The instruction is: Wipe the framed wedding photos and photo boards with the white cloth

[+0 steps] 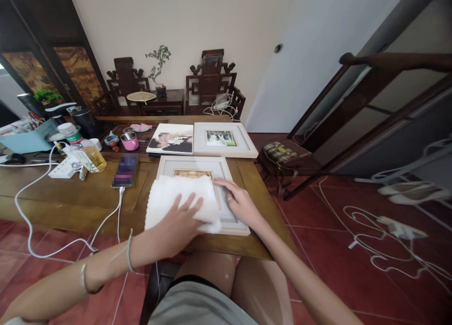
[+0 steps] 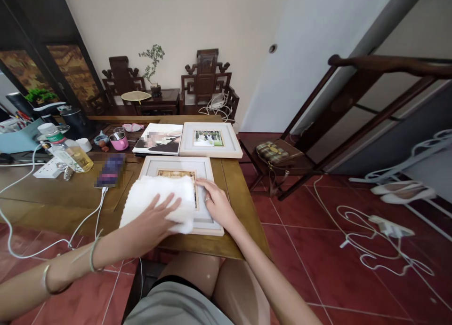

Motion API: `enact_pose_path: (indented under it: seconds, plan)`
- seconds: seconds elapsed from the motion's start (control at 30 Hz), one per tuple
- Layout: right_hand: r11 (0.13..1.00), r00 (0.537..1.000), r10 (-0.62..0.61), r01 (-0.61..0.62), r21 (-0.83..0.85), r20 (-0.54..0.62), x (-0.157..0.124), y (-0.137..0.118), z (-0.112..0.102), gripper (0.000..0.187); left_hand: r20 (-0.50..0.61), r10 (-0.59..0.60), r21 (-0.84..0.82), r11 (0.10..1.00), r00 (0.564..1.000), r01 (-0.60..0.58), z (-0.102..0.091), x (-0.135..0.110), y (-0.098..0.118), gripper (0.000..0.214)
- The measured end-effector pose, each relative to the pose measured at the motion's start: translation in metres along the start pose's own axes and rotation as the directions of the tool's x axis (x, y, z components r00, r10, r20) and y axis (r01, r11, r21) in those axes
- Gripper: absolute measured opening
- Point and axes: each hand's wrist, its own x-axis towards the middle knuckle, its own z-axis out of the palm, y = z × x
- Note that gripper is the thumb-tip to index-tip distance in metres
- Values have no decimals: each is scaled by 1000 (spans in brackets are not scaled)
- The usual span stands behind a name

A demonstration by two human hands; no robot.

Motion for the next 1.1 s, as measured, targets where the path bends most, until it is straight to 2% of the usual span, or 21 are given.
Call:
enact_pose_path:
  seconds: [0.07, 0.13, 0.27, 0.37, 0.57, 0.7, 0.8, 0.9, 1.0, 1.1]
  plan:
    - [1000, 1000, 9, -9, -11, -7, 0, 0, 0, 57, -46, 12, -21, 1000, 999, -12, -1, 4, 16, 31]
    - [1000, 1000, 23, -23, -21, -11, 0, -2, -1, 59, -79, 1, -20, 1000, 997, -3, 1, 13, 23, 28]
    - [999, 1000, 20, -21, -39, -9, -1, -3, -2, 59, -62, -15, -4, 1000, 998, 14, 7, 22, 17, 29]
    - [999, 1000, 8, -8, -33, -11, -1, -3, -2, 59, -5, -61, -5, 998, 998, 61, 7, 7, 5, 27]
    - [999, 999, 32, -32, -7, -6, 0, -3, -3, 59, 13, -212, 72, 975, 977, 211, 2, -47, -22, 21]
    - [999, 999, 47, -46, -25, 13, -1, -3, -4, 60, 33, -247, 102, 965, 969, 242, -1, -60, -32, 22]
    - [999, 999, 22, -21, -30, 27, -1, -2, -4, 60, 10, -260, 119, 959, 966, 257, 0, -48, -45, 26]
    - [1000, 999, -13, 14, -14, 31, -1, 1, -4, 61, -31, -268, 120, 955, 963, 270, 2, -23, -67, 29]
    - [1000, 999, -27, 27, 0, 29, -1, 2, -3, 63, -85, -173, 94, 979, 981, 181, -2, 13, -85, 34]
    - [999, 999, -33, 33, 0, 35, 0, 2, -3, 65, -144, -75, 85, 993, 987, 87, -4, 56, -87, 36]
